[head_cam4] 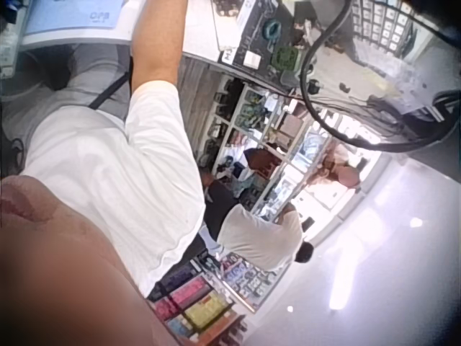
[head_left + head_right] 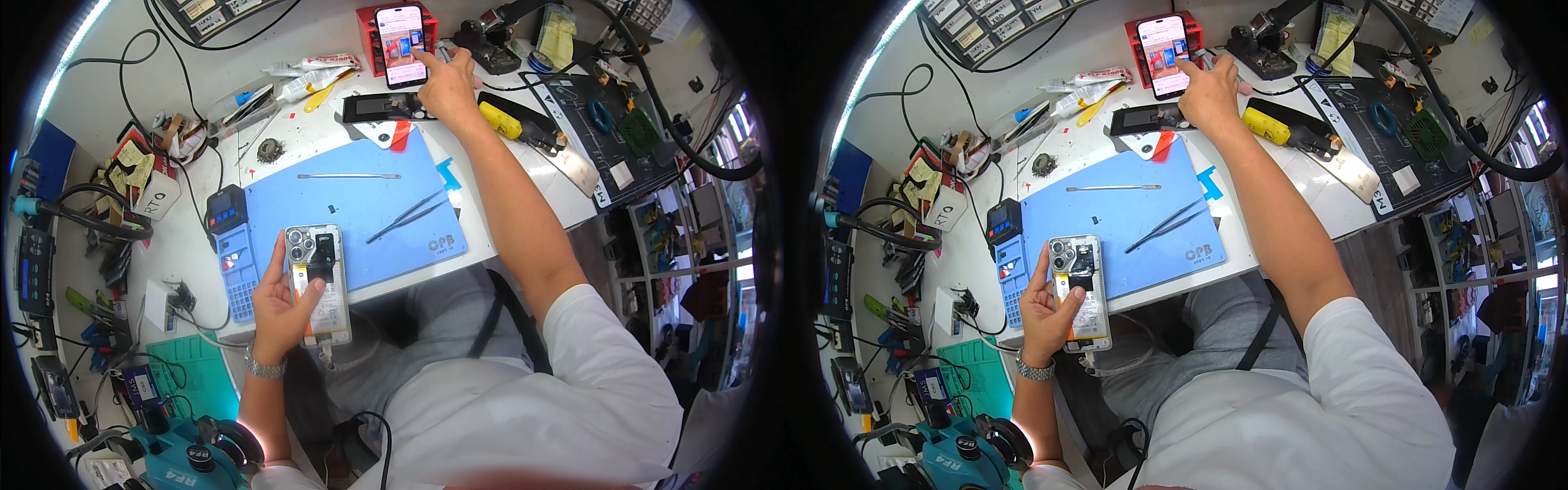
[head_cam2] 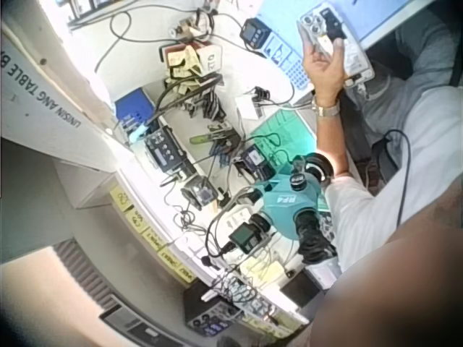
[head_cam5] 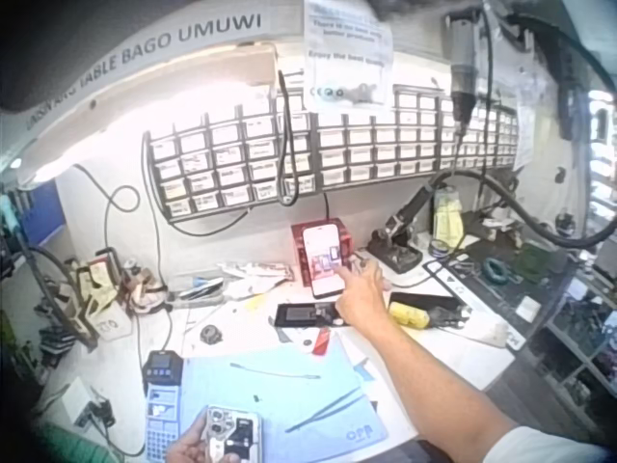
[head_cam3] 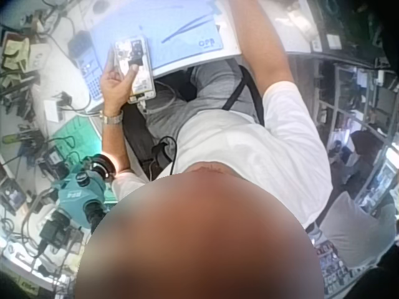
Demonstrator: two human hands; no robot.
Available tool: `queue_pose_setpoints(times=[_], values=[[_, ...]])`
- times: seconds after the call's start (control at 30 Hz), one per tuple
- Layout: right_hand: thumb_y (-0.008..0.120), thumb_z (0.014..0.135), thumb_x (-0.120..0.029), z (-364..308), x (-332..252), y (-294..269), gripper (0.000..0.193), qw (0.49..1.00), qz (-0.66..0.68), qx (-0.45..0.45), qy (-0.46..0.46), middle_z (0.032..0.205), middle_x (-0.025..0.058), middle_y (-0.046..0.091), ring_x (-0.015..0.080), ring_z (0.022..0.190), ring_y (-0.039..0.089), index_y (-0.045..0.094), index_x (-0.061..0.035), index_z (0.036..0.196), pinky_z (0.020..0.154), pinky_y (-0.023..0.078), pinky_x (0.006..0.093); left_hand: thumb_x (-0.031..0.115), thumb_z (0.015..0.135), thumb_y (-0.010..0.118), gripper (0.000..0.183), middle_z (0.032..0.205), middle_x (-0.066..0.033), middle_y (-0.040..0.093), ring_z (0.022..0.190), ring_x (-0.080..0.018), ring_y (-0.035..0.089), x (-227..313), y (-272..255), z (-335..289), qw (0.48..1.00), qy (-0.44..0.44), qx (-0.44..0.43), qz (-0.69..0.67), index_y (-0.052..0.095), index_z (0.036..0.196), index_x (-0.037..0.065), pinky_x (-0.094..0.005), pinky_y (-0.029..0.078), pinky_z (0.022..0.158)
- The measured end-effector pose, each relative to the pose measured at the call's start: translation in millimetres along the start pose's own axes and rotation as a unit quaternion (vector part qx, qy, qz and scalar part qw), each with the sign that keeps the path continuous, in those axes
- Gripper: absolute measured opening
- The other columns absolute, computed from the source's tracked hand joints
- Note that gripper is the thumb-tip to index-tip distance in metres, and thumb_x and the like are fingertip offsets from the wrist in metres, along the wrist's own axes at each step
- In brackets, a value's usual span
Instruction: The person disassembles a smartphone, removes screws from the camera module, applies adhesive to the frame, and reattaches the back cover. They handle the phone, screwdriver, tweezers, and adhesive tube throughout the process.
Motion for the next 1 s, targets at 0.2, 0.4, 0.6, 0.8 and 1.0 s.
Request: queue_pose_setpoints(times=[0.2,0.4,0.6,0.8,1.0], values=[[0.066,0.079,0.002,-0.4,-0.3,-0.7,0.06,1.0,0.024,0.011,-0.002,0.137,0.0301,0.041,0.0467,0.131,0.041,0.071,-0.0212,0.134,0.113,0.037,0.0519,-0.009,0.093,0.067,0.086,0.138,-0.0171,0.064,0.122,-0.0174,0.064,-0.5,-0.2,0.0,1.0,-0.006,0.001,0.0,0.017,0.164,-0.005,-0.032,0.05,0.105],[0.066,0.076,0.004,-0.5,-0.9,-0.4,0.071,1.0,0.0,-0.002,0.001,0.141,0.0343,0.039,0.0475,0.134,0.042,0.066,-0.0243,0.141,0.112,0.041,0.0477,-0.008,0.093,0.067,0.087,0.136,-0.0174,0.065,0.12,-0.0172,0.065,0.8,0.5,-0.2,1.0,0.002,0.001,-0.003,0.016,0.164,-0.004,-0.0312,0.051,0.104],[0.066,0.076,0.004,-0.4,-1.5,-0.9,0.071,1.0,0.004,-0.004,0.005,0.142,0.0337,0.039,0.0476,0.133,0.043,0.066,-0.0248,0.141,0.112,0.041,0.0478,-0.008,0.094,0.067,0.087,0.136,-0.0177,0.065,0.12,-0.0172,0.065,0.8,0.4,-0.2,1.0,-0.001,-0.001,-0.002,0.016,0.164,-0.004,-0.0308,0.051,0.103],[0.066,0.075,0.003,-0.7,-0.6,-0.4,0.071,1.0,0.002,0.003,0.003,0.14,0.0342,0.041,0.0478,0.131,0.044,0.067,-0.025,0.141,0.112,0.041,0.0482,-0.008,0.093,0.067,0.087,0.136,-0.0179,0.065,0.12,-0.0176,0.064,0.5,0.2,-0.3,1.0,-0.003,0.002,0.003,0.016,0.164,-0.004,-0.0313,0.051,0.103],[0.066,0.075,0.003,-0.3,-0.6,0.5,0.071,1.0,0.003,0.004,-0.001,0.139,0.0351,0.041,0.0488,0.131,0.043,0.067,-0.0241,0.14,0.112,0.041,0.0485,-0.007,0.094,0.067,0.087,0.137,-0.0181,0.064,0.122,-0.0181,0.064,-0.8,-0.5,-0.2,1.0,-0.009,0.0,0.008,0.016,0.164,-0.005,-0.0318,0.051,0.104]])
Point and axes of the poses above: each hand's wrist, its own z-axis towards the middle knuckle, its own y-axis out of the palm, x = y × z, the point moved 9 cm from there along z, towards the middle knuckle
